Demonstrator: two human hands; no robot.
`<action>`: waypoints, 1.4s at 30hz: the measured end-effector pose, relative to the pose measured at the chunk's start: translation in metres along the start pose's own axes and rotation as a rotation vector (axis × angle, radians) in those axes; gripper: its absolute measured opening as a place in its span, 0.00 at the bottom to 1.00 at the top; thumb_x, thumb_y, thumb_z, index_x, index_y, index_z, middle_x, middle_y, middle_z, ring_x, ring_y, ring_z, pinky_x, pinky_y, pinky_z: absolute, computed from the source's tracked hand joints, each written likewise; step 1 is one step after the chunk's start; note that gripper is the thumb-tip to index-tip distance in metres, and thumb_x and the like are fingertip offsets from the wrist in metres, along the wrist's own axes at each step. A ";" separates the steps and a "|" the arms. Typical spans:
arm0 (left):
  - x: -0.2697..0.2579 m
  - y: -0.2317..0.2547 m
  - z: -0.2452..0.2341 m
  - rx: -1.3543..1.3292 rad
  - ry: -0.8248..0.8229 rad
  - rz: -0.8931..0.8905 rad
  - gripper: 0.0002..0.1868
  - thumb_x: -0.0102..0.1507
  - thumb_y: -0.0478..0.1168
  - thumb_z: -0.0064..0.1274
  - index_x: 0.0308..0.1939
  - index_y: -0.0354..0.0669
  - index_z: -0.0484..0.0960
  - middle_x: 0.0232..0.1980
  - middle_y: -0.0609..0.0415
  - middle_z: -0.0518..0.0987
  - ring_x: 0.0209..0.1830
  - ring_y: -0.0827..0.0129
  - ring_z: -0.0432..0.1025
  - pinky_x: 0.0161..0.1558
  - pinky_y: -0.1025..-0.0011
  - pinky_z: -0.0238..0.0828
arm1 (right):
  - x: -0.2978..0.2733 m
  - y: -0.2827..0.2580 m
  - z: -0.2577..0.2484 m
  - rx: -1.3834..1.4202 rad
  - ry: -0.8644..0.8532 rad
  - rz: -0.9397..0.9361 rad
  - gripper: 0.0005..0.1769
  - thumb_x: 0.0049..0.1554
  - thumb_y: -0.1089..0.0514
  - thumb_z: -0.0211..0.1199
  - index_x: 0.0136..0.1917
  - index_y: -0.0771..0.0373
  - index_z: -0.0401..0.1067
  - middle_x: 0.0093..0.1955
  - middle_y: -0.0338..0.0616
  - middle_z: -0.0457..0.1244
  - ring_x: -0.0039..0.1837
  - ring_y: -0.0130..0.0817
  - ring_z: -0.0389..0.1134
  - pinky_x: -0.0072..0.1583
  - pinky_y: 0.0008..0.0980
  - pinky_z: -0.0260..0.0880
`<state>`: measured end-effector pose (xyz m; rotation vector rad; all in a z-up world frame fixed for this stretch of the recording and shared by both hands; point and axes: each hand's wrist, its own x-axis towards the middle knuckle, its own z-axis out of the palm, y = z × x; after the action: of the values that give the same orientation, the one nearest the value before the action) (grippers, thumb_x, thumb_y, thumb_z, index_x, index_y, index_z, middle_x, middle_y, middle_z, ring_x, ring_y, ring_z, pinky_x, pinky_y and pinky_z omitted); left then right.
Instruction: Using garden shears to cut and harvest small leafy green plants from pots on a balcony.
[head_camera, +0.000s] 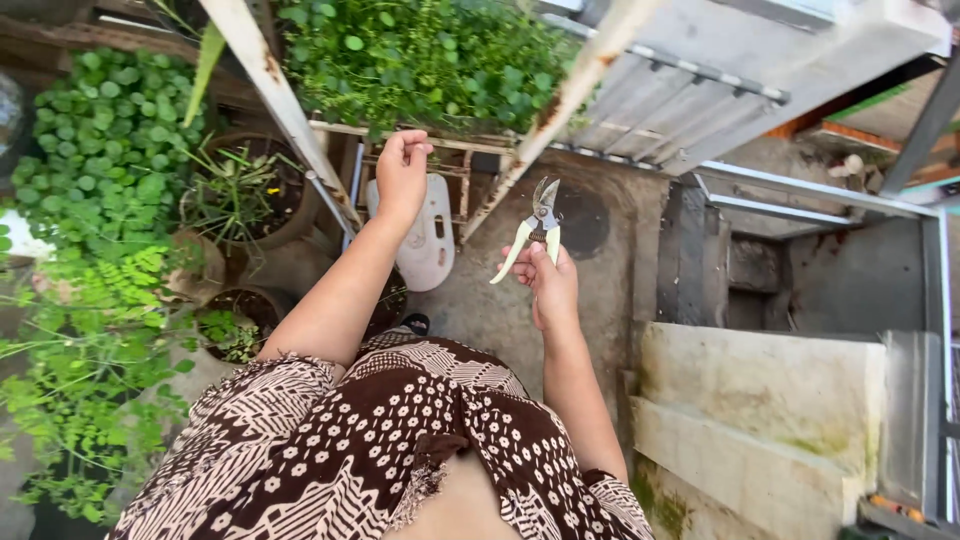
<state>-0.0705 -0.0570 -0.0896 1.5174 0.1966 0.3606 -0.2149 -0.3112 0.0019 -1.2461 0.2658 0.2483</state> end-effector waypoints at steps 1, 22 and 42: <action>0.004 0.002 -0.012 0.006 0.012 -0.006 0.09 0.69 0.31 0.46 0.52 0.37 0.79 0.45 0.56 0.83 0.44 0.76 0.78 0.47 0.77 0.74 | 0.007 0.004 0.009 -0.002 -0.009 0.011 0.14 0.67 0.54 0.48 0.60 0.63 0.67 0.51 0.52 0.72 0.46 0.35 0.75 0.44 0.27 0.66; 0.049 0.052 -0.039 0.209 -0.083 -0.046 0.06 0.69 0.32 0.53 0.49 0.40 0.83 0.41 0.59 0.84 0.36 0.81 0.72 0.40 0.79 0.70 | 0.119 0.000 0.082 -0.141 -0.238 0.202 0.11 0.67 0.56 0.50 0.58 0.64 0.66 0.49 0.49 0.72 0.42 0.31 0.73 0.42 0.26 0.64; 0.159 0.077 -0.017 0.880 -0.088 0.408 0.23 0.57 0.44 0.62 0.55 0.41 0.83 0.59 0.42 0.78 0.60 0.47 0.65 0.60 0.46 0.57 | 0.233 -0.032 0.077 -0.247 -0.405 0.235 0.10 0.66 0.56 0.51 0.57 0.63 0.66 0.49 0.46 0.72 0.41 0.27 0.72 0.41 0.24 0.61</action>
<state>0.0633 0.0153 0.0018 2.4500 -0.0447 0.5701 0.0197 -0.2376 -0.0239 -1.3751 0.0297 0.7446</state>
